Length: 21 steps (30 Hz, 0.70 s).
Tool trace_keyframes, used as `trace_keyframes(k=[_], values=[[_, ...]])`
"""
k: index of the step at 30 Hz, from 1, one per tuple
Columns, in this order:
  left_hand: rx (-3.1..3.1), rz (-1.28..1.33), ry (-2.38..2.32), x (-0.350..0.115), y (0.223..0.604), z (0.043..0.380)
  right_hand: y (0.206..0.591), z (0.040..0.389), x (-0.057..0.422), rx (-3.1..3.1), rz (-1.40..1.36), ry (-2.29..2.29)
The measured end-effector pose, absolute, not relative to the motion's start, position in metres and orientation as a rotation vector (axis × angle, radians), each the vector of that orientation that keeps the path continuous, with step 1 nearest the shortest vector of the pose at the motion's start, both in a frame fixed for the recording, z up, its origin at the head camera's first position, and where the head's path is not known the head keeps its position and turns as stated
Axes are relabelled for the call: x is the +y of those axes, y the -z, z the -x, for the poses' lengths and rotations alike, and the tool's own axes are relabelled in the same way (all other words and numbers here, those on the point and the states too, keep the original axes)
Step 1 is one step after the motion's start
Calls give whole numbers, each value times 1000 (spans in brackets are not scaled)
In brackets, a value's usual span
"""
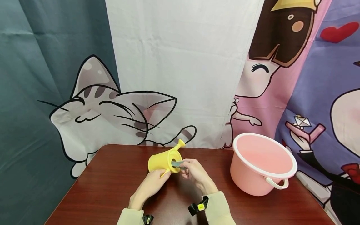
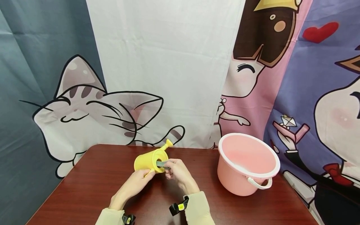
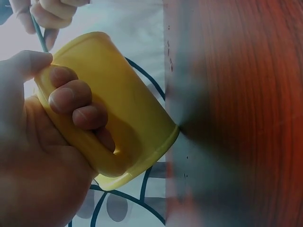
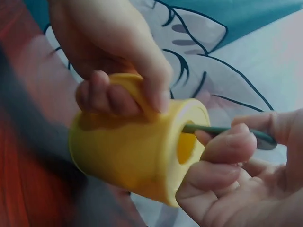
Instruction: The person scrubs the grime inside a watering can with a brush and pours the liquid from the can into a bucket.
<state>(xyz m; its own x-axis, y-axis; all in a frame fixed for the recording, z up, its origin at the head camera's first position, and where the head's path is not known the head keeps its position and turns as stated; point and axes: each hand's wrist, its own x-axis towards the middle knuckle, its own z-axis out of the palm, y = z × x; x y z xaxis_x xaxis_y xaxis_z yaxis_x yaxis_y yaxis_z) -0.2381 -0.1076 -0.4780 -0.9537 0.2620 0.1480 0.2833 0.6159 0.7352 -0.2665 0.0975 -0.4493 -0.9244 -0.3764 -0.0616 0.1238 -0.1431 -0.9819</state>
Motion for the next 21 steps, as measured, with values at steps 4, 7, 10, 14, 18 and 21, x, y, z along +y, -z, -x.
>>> trace_keyframes(k=[4,7,10,14,18,21], values=[[-2792,485,1267,-108,479,239,446,267,107,1771,301,2119],[-2787,487,1268,-109,479,239,443,268,112,1754,328,2114],[-2796,479,1277,-110,478,239,442,269,117,1743,341,2113],[-2805,465,1281,-110,476,238,442,270,117,1732,338,2125],[-2793,458,1280,-109,476,238,442,268,112,1741,321,2146],[-2787,471,1272,-108,477,238,443,266,105,1747,293,2166]])
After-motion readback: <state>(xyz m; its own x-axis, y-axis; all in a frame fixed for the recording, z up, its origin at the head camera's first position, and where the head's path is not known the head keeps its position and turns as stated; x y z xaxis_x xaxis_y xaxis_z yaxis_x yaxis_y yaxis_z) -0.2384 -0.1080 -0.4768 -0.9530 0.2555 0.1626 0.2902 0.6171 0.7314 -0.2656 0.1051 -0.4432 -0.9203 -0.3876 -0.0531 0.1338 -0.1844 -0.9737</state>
